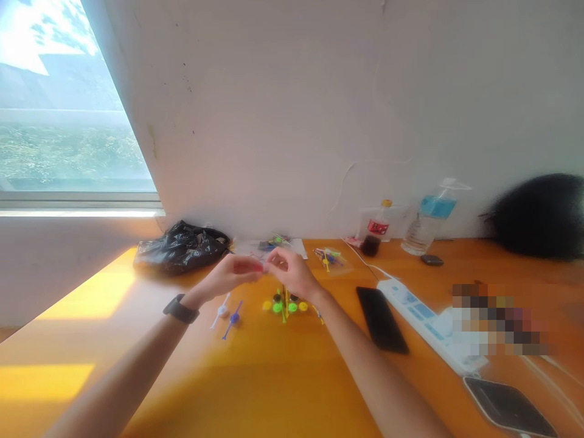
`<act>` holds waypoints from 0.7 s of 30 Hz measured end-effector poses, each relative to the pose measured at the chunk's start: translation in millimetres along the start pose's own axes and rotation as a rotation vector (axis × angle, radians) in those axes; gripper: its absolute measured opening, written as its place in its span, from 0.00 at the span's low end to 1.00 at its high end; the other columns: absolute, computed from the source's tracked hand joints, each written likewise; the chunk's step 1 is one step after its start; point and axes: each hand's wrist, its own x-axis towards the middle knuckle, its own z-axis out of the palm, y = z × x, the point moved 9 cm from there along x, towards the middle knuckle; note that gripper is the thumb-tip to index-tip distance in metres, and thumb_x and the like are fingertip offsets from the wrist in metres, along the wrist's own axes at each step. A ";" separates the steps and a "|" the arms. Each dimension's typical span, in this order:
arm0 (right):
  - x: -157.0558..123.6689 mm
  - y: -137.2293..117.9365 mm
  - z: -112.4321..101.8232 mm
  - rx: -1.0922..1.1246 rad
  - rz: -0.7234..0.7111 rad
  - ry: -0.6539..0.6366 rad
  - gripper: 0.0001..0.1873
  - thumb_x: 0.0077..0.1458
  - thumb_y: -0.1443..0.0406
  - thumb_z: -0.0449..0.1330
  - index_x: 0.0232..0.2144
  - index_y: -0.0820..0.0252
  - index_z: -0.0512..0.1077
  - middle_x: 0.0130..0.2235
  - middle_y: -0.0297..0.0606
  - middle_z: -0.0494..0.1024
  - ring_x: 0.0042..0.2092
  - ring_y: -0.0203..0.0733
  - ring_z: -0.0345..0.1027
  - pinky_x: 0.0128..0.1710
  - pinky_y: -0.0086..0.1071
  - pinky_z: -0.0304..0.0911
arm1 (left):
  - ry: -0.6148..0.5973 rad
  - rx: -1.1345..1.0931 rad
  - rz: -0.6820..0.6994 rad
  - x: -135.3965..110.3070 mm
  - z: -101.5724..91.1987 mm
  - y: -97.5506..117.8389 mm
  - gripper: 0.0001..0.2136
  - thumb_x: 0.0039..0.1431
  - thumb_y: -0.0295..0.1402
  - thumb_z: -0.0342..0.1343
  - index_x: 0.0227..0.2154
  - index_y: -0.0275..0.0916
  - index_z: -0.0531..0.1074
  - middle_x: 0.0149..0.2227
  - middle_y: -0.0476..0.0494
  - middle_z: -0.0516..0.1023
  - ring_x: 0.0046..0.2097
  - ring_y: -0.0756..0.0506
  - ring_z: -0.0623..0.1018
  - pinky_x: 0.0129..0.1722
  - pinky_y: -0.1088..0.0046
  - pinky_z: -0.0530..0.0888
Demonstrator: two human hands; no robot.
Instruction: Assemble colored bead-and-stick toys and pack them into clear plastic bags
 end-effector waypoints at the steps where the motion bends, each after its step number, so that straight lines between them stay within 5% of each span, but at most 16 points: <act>1: -1.2 -4.0 2.9 -0.016 -0.021 -0.008 0.12 0.62 0.56 0.63 0.35 0.58 0.74 0.32 0.33 0.77 0.34 0.37 0.70 0.36 0.29 0.65 | -0.002 -0.024 -0.008 -0.5 0.8 0.1 0.14 0.57 0.39 0.68 0.43 0.36 0.82 0.42 0.37 0.86 0.43 0.42 0.84 0.45 0.66 0.80; 21: -3.1 -24.6 5.1 -0.072 -0.101 -0.002 0.11 0.64 0.60 0.59 0.38 0.58 0.80 0.33 0.35 0.80 0.31 0.36 0.66 0.31 0.29 0.59 | 0.054 -0.098 0.028 -4.7 -4.4 23.7 0.15 0.59 0.40 0.67 0.43 0.34 0.83 0.43 0.35 0.86 0.45 0.40 0.83 0.47 0.66 0.79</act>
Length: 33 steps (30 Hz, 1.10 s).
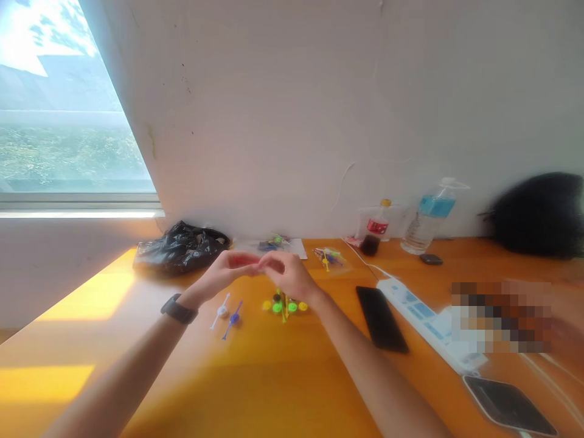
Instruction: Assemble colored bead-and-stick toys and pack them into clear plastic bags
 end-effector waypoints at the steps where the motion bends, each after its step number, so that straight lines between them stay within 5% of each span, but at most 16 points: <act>1: 0.0 0.7 0.2 0.001 0.001 0.001 0.11 0.64 0.60 0.59 0.38 0.58 0.80 0.32 0.35 0.80 0.31 0.36 0.65 0.31 0.29 0.59 | 0.004 -0.004 0.002 0.3 -0.7 -0.5 0.15 0.59 0.40 0.68 0.43 0.34 0.83 0.43 0.35 0.86 0.45 0.41 0.84 0.46 0.66 0.79; 10: -1.0 8.1 3.6 0.022 0.049 -0.028 0.10 0.62 0.58 0.61 0.38 0.58 0.77 0.30 0.31 0.73 0.30 0.36 0.63 0.31 0.28 0.58 | 0.023 0.008 0.035 0.1 -2.4 1.8 0.13 0.56 0.38 0.69 0.40 0.36 0.82 0.44 0.37 0.86 0.48 0.39 0.83 0.52 0.63 0.78; 26: -1.9 5.9 6.6 0.020 0.027 -0.038 0.10 0.63 0.58 0.60 0.37 0.58 0.76 0.29 0.31 0.72 0.30 0.35 0.60 0.31 0.29 0.57 | 0.055 0.019 0.055 -0.1 -4.9 0.1 0.11 0.54 0.38 0.71 0.35 0.34 0.81 0.36 0.40 0.85 0.40 0.44 0.83 0.42 0.70 0.78; 33: -0.3 9.1 -1.4 -0.040 0.048 -0.010 0.11 0.63 0.58 0.61 0.37 0.59 0.77 0.31 0.32 0.75 0.29 0.35 0.61 0.30 0.29 0.56 | -0.052 0.027 -0.018 3.0 -9.3 -12.6 0.14 0.55 0.39 0.70 0.40 0.36 0.81 0.38 0.39 0.85 0.41 0.44 0.83 0.43 0.67 0.79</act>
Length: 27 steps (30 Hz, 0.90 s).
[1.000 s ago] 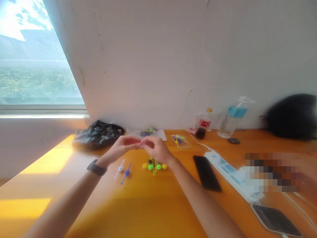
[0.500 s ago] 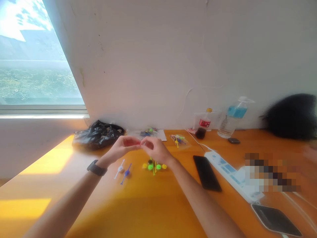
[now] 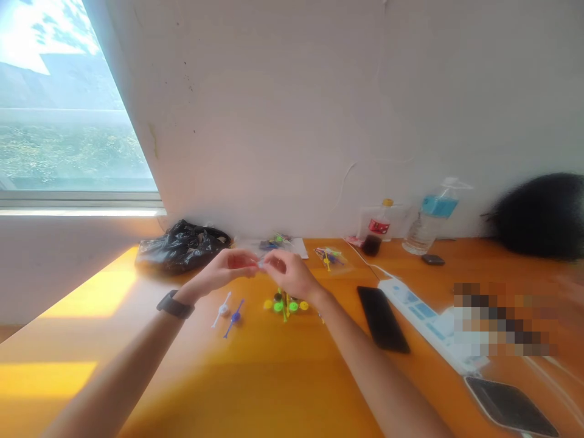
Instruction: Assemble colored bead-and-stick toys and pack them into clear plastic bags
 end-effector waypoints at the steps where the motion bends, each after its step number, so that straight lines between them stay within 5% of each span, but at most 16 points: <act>1: 0.3 1.6 -2.5 -0.019 0.012 0.013 0.11 0.63 0.58 0.61 0.37 0.59 0.77 0.31 0.32 0.75 0.29 0.34 0.61 0.30 0.29 0.56 | 0.008 0.012 -0.007 0.4 -3.9 -1.9 0.14 0.55 0.39 0.70 0.40 0.35 0.80 0.38 0.39 0.85 0.40 0.44 0.83 0.43 0.67 0.79; 5: 1.1 7.0 -7.9 -0.068 0.046 0.018 0.10 0.64 0.59 0.60 0.37 0.59 0.77 0.31 0.32 0.76 0.28 0.33 0.61 0.29 0.28 0.55 | 0.050 0.060 -0.031 -0.2 -19.4 -6.8 0.14 0.56 0.40 0.69 0.38 0.35 0.79 0.37 0.39 0.85 0.40 0.43 0.84 0.45 0.66 0.79; 11: -1.8 32.0 4.1 -0.218 0.093 -0.176 0.08 0.61 0.63 0.59 0.36 0.59 0.78 0.33 0.34 0.80 0.30 0.35 0.66 0.32 0.28 0.58 | -0.073 0.181 -0.139 -2.3 -26.7 -34.3 0.15 0.58 0.44 0.66 0.38 0.36 0.78 0.39 0.39 0.84 0.41 0.43 0.84 0.44 0.66 0.79; 16: -11.1 64.3 26.3 -0.292 0.154 -0.376 0.05 0.56 0.66 0.62 0.33 0.60 0.79 0.34 0.36 0.81 0.32 0.37 0.71 0.31 0.27 0.60 | -0.096 0.618 -0.072 3.9 -34.6 -64.0 0.09 0.59 0.38 0.61 0.33 0.37 0.79 0.34 0.43 0.83 0.36 0.45 0.80 0.36 0.72 0.74; 22: -18.9 82.5 31.7 -0.505 0.221 -0.455 0.06 0.53 0.68 0.62 0.34 0.58 0.80 0.35 0.36 0.83 0.33 0.37 0.74 0.30 0.26 0.57 | -0.247 0.844 -0.187 0.9 -24.1 -90.8 0.07 0.53 0.33 0.62 0.32 0.39 0.83 0.34 0.43 0.85 0.35 0.45 0.81 0.32 0.75 0.71; 27: -25.7 93.7 28.1 -0.646 0.366 -0.528 0.08 0.52 0.69 0.64 0.35 0.57 0.82 0.33 0.39 0.83 0.34 0.39 0.75 0.31 0.26 0.56 | -0.328 0.911 -0.251 -3.7 -17.6 -87.6 0.12 0.54 0.32 0.61 0.40 0.40 0.84 0.35 0.44 0.86 0.34 0.46 0.81 0.30 0.76 0.70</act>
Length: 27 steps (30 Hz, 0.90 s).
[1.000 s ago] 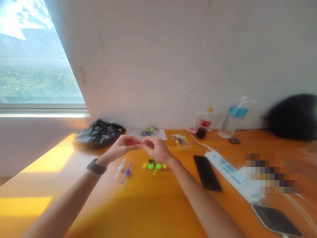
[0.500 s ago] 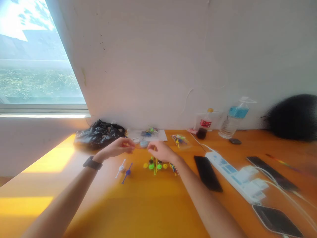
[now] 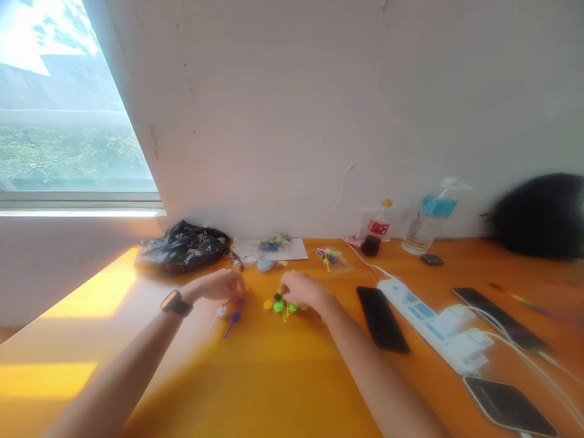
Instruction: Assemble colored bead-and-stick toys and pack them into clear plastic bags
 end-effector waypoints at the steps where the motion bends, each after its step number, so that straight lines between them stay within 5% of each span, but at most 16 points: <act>1: -0.2 1.4 0.4 -0.014 0.019 -0.006 0.08 0.52 0.69 0.64 0.35 0.57 0.82 0.34 0.39 0.83 0.34 0.40 0.76 0.31 0.26 0.57 | -0.031 0.030 0.012 -0.9 1.7 2.5 0.11 0.55 0.32 0.60 0.39 0.40 0.84 0.35 0.44 0.85 0.33 0.46 0.80 0.30 0.76 0.69; 5: 0.4 6.3 1.1 -0.058 0.059 0.008 0.09 0.49 0.70 0.65 0.34 0.57 0.82 0.32 0.40 0.83 0.34 0.41 0.76 0.31 0.27 0.57 | -0.081 0.075 0.075 -3.3 4.1 11.8 0.09 0.58 0.31 0.56 0.30 0.39 0.83 0.33 0.44 0.85 0.33 0.47 0.79 0.32 0.76 0.69; 12: -0.9 2.3 5.4 0.024 -0.017 0.059 0.08 0.43 0.75 0.66 0.23 0.56 0.78 0.22 0.36 0.75 0.23 0.38 0.67 0.27 0.30 0.52 | 0.204 -0.046 0.182 -5.1 -11.0 47.7 0.13 0.61 0.38 0.58 0.45 0.40 0.81 0.46 0.38 0.83 0.44 0.41 0.81 0.42 0.70 0.74; 18: -0.3 2.0 5.8 0.057 -0.035 0.076 0.08 0.46 0.74 0.66 0.23 0.57 0.76 0.20 0.33 0.73 0.22 0.35 0.63 0.26 0.29 0.51 | 0.239 -0.129 0.274 -9.8 5.9 87.3 0.10 0.55 0.33 0.62 0.41 0.42 0.82 0.42 0.40 0.83 0.38 0.42 0.81 0.36 0.72 0.74; 27: -7.6 -13.6 -26.7 0.137 -0.219 0.261 0.02 0.57 0.70 0.61 0.33 0.59 0.71 0.38 0.37 0.76 0.33 0.36 0.66 0.33 0.28 0.54 | 0.130 -0.238 0.153 -19.2 7.0 95.7 0.04 0.46 0.27 0.63 0.27 0.41 0.76 0.26 0.49 0.79 0.26 0.46 0.78 0.23 0.75 0.66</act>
